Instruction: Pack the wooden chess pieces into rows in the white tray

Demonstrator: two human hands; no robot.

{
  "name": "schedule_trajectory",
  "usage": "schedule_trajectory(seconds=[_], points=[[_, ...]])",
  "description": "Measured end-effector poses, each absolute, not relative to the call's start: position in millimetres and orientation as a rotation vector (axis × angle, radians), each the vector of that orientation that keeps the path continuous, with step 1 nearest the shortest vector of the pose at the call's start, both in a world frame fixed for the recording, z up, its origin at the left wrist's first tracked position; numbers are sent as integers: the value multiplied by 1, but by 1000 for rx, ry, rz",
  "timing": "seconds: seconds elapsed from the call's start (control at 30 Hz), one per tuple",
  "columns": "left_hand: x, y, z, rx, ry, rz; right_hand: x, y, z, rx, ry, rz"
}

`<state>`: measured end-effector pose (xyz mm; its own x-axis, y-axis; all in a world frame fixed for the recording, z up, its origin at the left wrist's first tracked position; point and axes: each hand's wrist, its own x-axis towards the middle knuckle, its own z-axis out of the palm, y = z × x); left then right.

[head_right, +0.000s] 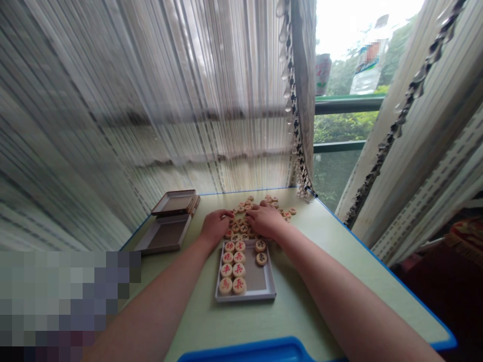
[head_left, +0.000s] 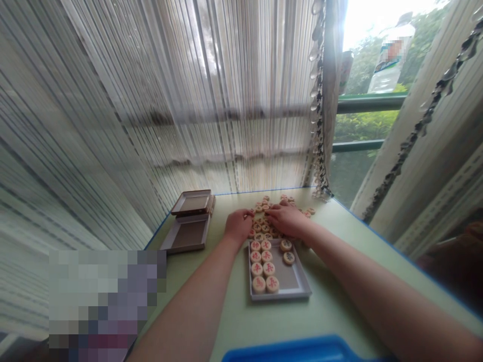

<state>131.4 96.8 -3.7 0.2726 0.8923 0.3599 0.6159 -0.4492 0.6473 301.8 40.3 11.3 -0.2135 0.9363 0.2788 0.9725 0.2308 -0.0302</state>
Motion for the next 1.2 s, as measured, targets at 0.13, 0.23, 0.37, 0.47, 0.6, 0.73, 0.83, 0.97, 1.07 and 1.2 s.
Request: schedule_trajectory(seconds=[0.13, 0.23, 0.37, 0.47, 0.6, 0.73, 0.83, 0.97, 1.07, 1.2], points=[[131, 96, -3, 2170, 1377, 986, 302, 41, 8, -1785, -2223, -245], [131, 94, -2, 2184, 1386, 981, 303, 40, 6, -1690, -2281, -225], [132, 91, 1, 2198, 1417, 950, 303, 40, 5, -1716, -2278, -218], [132, 91, 1, 2206, 1439, 940, 304, 40, 6, -1795, -2237, -215], [133, 92, 1, 2205, 1467, 907, 305, 40, 7, -1849, -2188, -195], [134, 91, 2, 2202, 1474, 900, 305, 43, 5, -1895, -2055, -161], [134, 91, 2, 2205, 1466, 893, 304, 48, 2, -1957, -1893, -92], [134, 92, 2, 2207, 1471, 888, 302, 52, 2, -1903, -1741, 35], [133, 93, 1, 2216, 1473, 894, 300, 50, 5, -1772, -1656, 171], [133, 92, 1, 2230, 1462, 900, 302, 43, 11, -1624, -1558, 309]])
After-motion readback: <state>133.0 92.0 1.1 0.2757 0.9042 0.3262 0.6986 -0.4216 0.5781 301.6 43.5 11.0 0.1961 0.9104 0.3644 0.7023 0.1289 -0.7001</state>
